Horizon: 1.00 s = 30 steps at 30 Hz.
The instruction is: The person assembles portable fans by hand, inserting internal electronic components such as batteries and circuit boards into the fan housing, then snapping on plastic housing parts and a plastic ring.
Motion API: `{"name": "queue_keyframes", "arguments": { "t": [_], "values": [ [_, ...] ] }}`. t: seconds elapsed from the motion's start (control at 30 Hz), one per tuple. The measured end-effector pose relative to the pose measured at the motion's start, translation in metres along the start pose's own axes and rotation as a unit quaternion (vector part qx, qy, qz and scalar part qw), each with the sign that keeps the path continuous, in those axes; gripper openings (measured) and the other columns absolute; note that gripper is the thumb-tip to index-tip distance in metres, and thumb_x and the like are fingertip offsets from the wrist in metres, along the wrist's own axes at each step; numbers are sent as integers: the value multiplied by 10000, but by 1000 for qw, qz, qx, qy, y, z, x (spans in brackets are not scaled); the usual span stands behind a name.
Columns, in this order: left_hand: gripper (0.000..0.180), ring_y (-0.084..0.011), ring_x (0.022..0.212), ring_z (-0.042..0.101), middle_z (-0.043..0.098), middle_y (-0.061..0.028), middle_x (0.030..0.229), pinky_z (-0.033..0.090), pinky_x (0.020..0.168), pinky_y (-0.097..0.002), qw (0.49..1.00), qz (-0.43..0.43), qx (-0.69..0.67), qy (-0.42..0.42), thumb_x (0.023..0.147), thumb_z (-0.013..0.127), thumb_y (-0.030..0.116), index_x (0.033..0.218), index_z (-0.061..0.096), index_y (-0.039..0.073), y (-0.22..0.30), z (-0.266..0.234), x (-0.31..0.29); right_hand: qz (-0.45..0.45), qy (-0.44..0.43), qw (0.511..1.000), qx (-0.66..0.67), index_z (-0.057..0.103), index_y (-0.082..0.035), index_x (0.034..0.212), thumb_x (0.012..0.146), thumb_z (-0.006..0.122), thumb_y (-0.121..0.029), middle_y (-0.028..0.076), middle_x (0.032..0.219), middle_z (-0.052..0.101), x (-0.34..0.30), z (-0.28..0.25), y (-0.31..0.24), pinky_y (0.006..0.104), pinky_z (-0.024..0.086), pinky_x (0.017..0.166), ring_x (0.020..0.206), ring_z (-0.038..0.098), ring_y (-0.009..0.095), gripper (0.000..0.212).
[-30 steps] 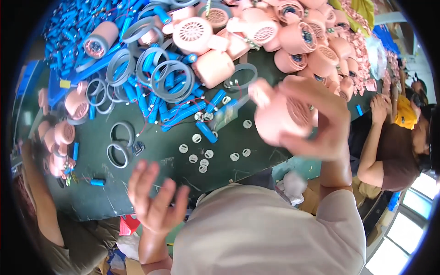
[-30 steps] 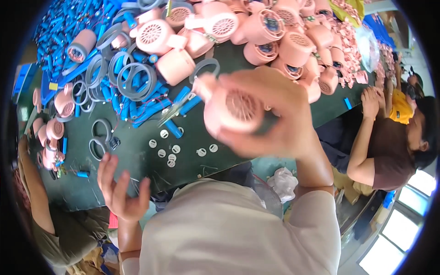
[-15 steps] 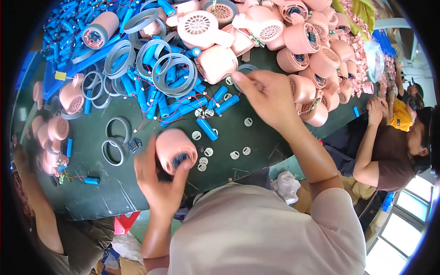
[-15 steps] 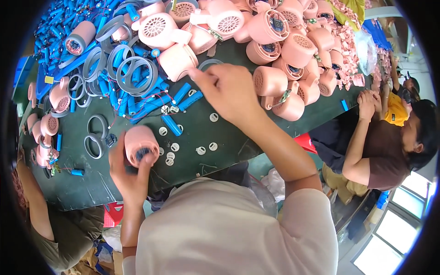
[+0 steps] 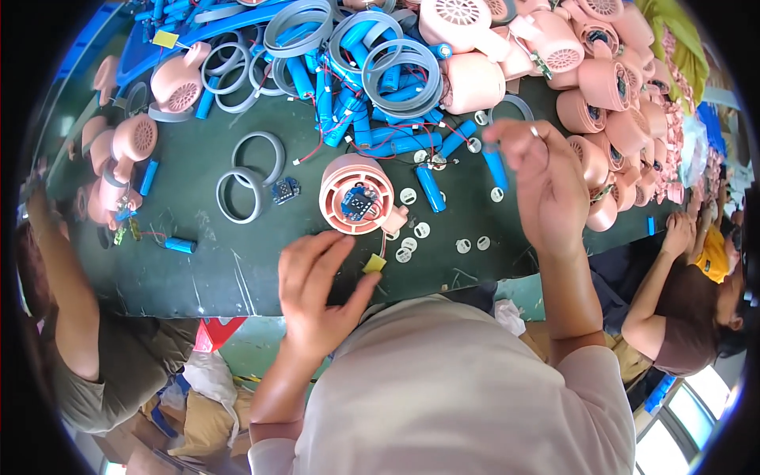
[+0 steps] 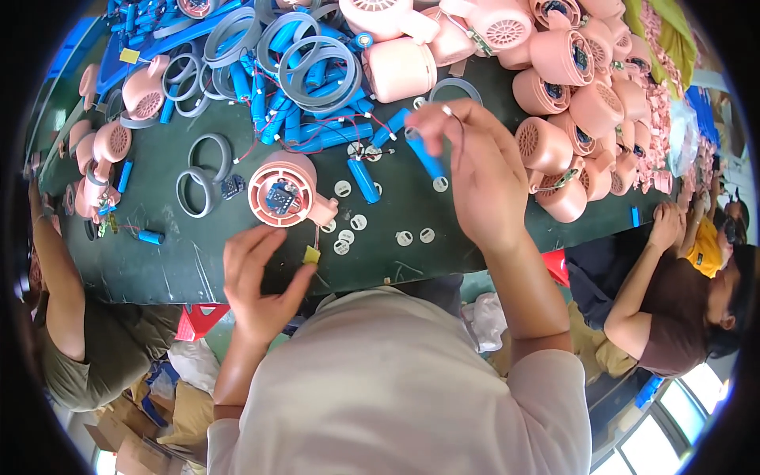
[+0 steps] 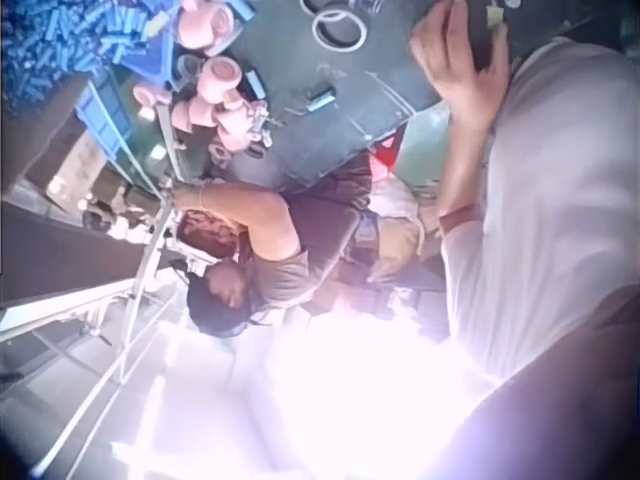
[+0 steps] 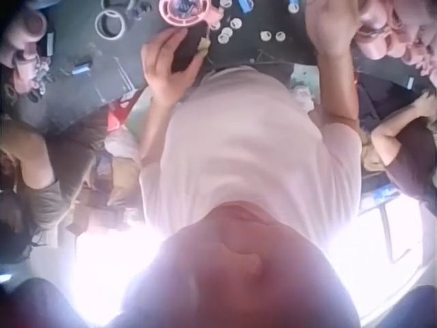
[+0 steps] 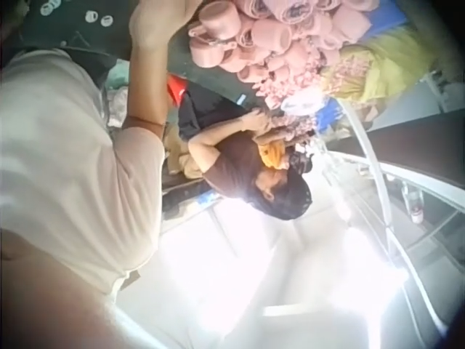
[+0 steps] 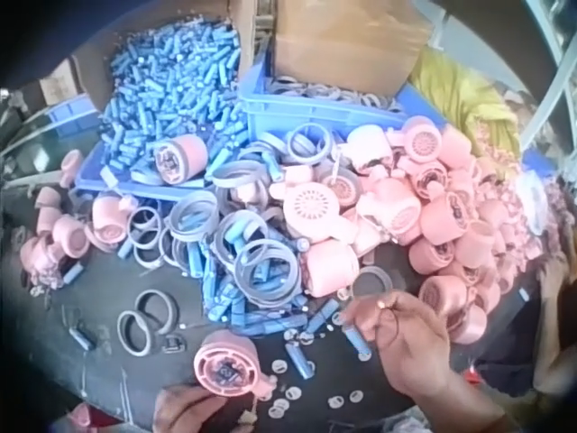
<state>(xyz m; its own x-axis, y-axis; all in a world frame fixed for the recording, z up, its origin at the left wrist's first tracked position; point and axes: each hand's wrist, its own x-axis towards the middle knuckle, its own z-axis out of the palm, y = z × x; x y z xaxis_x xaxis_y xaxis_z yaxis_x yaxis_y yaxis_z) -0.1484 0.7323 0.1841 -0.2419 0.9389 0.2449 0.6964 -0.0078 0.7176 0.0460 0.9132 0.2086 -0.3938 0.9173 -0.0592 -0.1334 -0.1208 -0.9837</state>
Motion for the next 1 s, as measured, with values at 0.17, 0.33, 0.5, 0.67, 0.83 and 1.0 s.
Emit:
{"name": "queue_keyframes", "arguments": {
  "t": [0.17,0.33,0.5,0.67,0.83,1.0],
  "values": [
    [259,-306,824,599,618,-96,943,492,675,-371,998,66,10,13,613,745,4,864,684,17,-5,9,-3,57,-64,995,52,401,-54,753,891,343,-283,86,728,409,-28,-2,0,398,443,755,663,488,239,274],
    [162,-243,831,645,586,-168,992,573,692,-302,970,31,-231,74,725,649,-115,876,662,-57,11,8,6,-34,-172,968,-178,513,4,873,898,459,-108,125,862,556,-47,28,3,276,428,659,682,494,163,127],
    [303,-159,762,636,634,-176,967,520,545,-219,866,-148,-470,88,852,602,-46,1137,498,-56,12,15,6,-109,-180,961,-179,649,15,953,844,557,10,108,877,685,-40,53,9,225,426,512,609,573,99,143],
    [302,-124,737,592,621,-144,1006,506,561,-215,972,-19,-229,54,865,573,-77,1163,590,-30,5,8,8,-96,-219,941,-238,665,-1,946,793,578,34,63,746,652,-40,56,6,234,390,476,521,533,107,180],
    [280,-138,838,607,607,-131,1053,534,687,-241,937,-168,-303,47,854,589,-88,1131,600,-53,26,6,11,-243,-234,831,-442,595,-65,837,698,645,-119,27,649,494,-34,62,2,333,391,489,552,481,195,157],
    [219,-208,827,639,671,-125,930,511,706,-288,939,-149,-300,71,756,673,-98,959,669,-15,20,6,13,-278,-268,771,-507,530,-93,730,663,667,-176,21,706,488,-31,63,-1,330,390,501,643,485,189,174]
  ]
}}
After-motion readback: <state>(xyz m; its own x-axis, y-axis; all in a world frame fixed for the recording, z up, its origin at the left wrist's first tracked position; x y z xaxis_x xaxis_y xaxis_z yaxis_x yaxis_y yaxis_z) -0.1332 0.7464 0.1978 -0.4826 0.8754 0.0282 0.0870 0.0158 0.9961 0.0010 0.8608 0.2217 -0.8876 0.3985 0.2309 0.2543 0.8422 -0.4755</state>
